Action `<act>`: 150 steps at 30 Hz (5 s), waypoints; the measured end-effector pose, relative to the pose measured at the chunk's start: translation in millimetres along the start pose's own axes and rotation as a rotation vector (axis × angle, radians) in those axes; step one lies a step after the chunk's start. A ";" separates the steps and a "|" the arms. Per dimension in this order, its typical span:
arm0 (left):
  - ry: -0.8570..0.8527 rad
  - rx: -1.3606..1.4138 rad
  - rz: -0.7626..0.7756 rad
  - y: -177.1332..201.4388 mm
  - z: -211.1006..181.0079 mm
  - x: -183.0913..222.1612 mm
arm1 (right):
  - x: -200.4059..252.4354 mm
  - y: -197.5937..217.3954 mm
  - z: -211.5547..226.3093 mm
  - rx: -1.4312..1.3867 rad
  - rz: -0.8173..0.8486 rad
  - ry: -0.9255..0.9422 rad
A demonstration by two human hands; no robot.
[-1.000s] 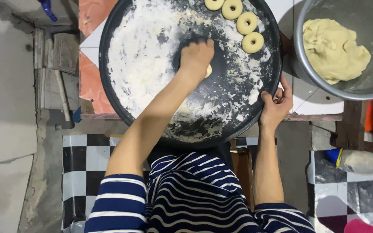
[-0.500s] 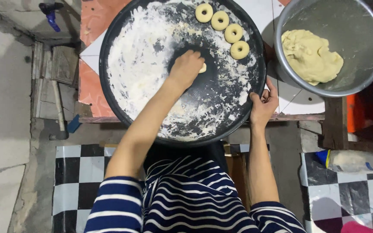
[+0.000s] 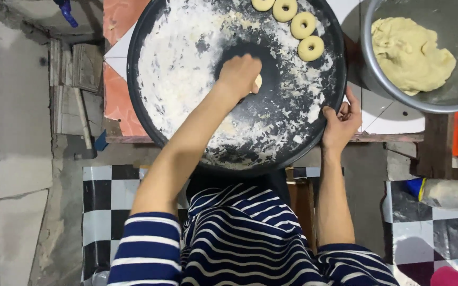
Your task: The person is taking pieces of dough from a bowl, rolling them into balls between their palms, and then pressing them onto a floured tray to form donut shapes.
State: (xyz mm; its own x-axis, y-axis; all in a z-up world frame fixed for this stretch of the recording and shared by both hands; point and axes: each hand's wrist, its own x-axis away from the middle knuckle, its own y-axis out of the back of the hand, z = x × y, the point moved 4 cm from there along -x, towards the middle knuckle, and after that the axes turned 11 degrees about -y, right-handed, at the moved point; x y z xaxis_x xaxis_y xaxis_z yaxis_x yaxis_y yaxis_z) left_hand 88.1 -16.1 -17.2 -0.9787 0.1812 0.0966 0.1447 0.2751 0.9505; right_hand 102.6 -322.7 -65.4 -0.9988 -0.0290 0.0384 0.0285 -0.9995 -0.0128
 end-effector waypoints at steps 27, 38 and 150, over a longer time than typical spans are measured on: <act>-0.074 -0.103 -0.034 -5.5 -15.2 29.8 | 16.0 -19.6 39.3 0.045 -0.065 -0.036; 0.250 0.001 -0.098 6.6 5.2 -58.5 | 10.1 -19.4 38.9 0.064 -0.085 0.004; 0.261 0.064 -0.073 -8.8 11.0 -37.3 | 1.1 -9.5 17.1 0.145 -0.096 0.109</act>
State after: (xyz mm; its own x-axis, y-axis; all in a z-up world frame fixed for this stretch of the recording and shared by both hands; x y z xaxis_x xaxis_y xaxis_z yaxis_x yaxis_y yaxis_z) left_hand 124.9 -14.9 -32.4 -0.9901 -0.0887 0.1090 0.0728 0.3395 0.9378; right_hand 101.8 -313.4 -48.2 -0.9953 0.0604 -0.0760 -0.0700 -0.9890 0.1303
